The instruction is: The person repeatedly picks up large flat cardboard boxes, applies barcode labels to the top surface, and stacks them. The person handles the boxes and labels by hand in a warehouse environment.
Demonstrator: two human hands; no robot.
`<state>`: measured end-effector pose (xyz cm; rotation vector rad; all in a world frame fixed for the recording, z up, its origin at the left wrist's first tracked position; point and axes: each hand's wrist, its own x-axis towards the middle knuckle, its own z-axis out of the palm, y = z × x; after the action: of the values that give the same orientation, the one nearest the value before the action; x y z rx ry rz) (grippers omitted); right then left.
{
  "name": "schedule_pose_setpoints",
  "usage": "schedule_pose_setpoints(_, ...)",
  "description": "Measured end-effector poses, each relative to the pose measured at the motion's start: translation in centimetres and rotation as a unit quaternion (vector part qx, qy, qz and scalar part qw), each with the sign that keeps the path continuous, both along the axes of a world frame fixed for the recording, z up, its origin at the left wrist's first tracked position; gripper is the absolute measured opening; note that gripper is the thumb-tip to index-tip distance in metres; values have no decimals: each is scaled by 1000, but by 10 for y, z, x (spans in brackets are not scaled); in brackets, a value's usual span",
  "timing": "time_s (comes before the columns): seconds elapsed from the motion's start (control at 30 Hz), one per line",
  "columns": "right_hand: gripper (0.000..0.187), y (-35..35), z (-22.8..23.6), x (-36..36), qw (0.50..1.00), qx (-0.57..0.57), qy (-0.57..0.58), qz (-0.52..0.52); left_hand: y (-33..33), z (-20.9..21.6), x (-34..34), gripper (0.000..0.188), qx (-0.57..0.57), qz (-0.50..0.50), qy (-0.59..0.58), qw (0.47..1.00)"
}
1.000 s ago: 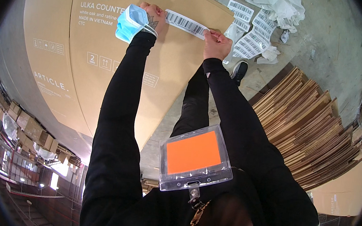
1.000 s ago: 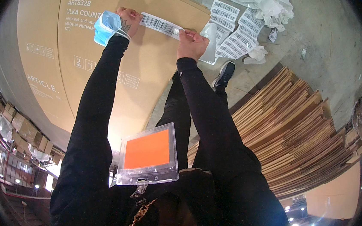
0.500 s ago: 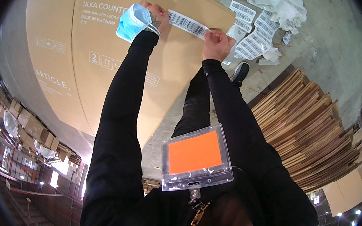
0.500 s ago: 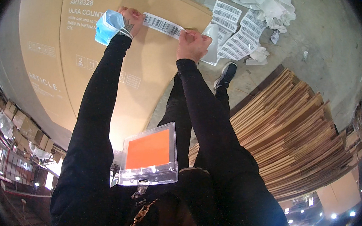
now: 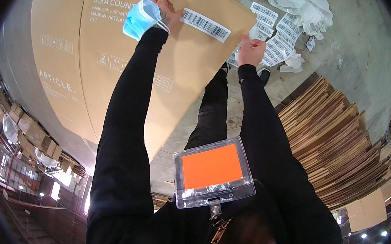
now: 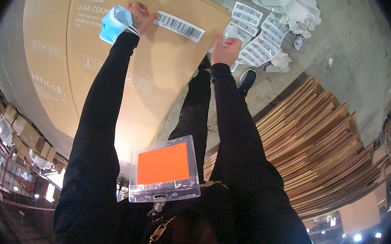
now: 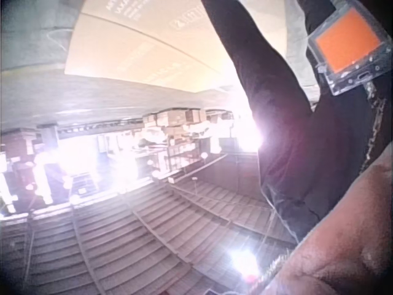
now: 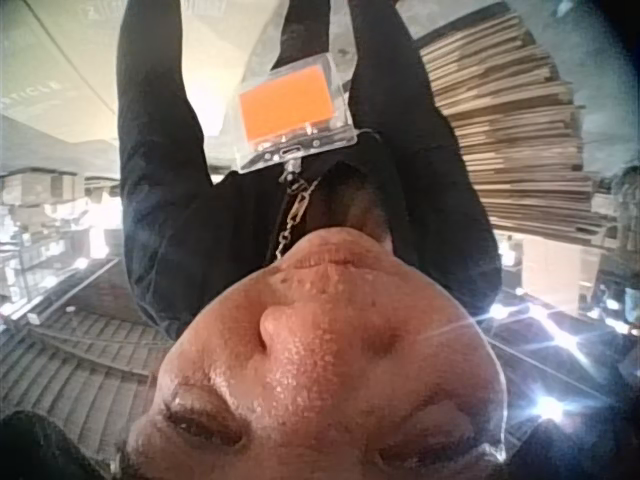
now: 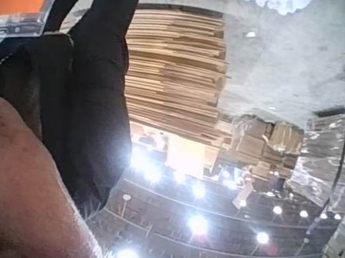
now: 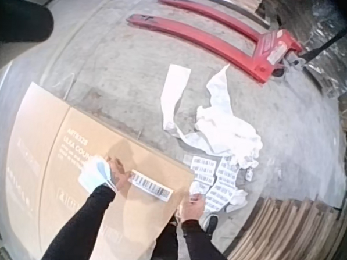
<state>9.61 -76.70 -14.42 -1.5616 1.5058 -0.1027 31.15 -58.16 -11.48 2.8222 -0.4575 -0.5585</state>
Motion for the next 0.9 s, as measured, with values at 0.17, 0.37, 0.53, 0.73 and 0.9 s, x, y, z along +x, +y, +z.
schedule_pose_setpoints(0.17,39,-22,1,-47,986,87,-109,-88,-16,10,-79,80,38,-150,-167,974)
schedule_pose_setpoints(0.37,42,-26,5,-124,987,155,9,-32,-45,-5,-155,91,-110,-195,-14,975)
schedule_pose_setpoints(0.53,40,-22,13,-152,980,185,51,58,-58,6,-169,91,-160,-265,19,951)
schedule_pose_setpoints(0.73,36,-54,14,-192,976,165,84,111,-10,4,-95,91,-102,-364,-1,926)
schedule_pose_setpoints(0.9,36,-106,25,-248,972,189,126,58,42,-7,-43,87,26,-124,-168,978)
